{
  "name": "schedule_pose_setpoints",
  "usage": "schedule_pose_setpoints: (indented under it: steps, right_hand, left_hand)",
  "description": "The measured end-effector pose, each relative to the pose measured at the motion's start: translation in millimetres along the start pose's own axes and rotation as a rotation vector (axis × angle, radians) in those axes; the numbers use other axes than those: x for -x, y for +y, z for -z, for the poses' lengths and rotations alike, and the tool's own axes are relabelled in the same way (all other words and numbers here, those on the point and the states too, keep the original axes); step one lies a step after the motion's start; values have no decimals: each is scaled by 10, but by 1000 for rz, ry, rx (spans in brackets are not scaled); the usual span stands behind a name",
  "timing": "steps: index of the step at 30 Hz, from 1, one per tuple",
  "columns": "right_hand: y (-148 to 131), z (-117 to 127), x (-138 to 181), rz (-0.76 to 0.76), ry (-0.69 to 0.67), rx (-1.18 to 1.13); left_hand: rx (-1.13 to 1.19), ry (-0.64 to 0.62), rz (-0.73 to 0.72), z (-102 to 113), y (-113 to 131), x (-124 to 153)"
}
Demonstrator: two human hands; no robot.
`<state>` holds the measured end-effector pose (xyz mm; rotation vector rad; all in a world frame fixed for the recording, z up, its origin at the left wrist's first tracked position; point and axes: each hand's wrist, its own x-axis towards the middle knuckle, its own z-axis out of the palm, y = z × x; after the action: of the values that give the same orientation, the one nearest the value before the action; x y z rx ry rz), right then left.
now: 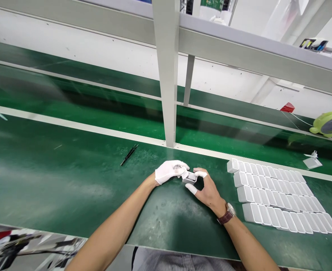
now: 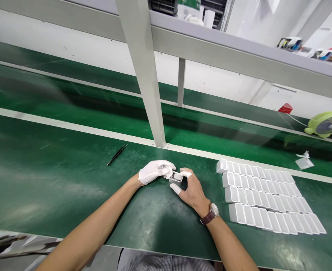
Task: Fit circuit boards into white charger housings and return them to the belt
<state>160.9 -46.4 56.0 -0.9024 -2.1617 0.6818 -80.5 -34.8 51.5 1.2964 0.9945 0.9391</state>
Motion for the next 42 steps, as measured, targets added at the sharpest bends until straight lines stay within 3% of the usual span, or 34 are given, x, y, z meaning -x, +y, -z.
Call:
schedule_pose_setpoints:
  steps: [3,8,15,23,30,36,42]
  right_hand:
    - [29,32,19,0,34,-73]
    - [55,25,22,-24,-47,-232]
    - [68,-68,-17,-261,74,-618]
    - [76,47,-41,-396,105,-893]
    - [50,9,-33,-312,83,-704]
    - [23,-24,22,-103,78,-259]
    - [24,-65,55,45,-10,31]
  left_hand:
    - [-16,3,5,9,-6,-7]
    - [-8,0,-6,18,-29,-16]
    - [254,69,-27,-49,-155,-93]
    - [296,72,-15,-89,-93,-80]
    - [224,60,-36,-66,-85,-69]
    - [-215,21,72,-92,35,-28]
    - [-102,-34,111,-168,11,-10]
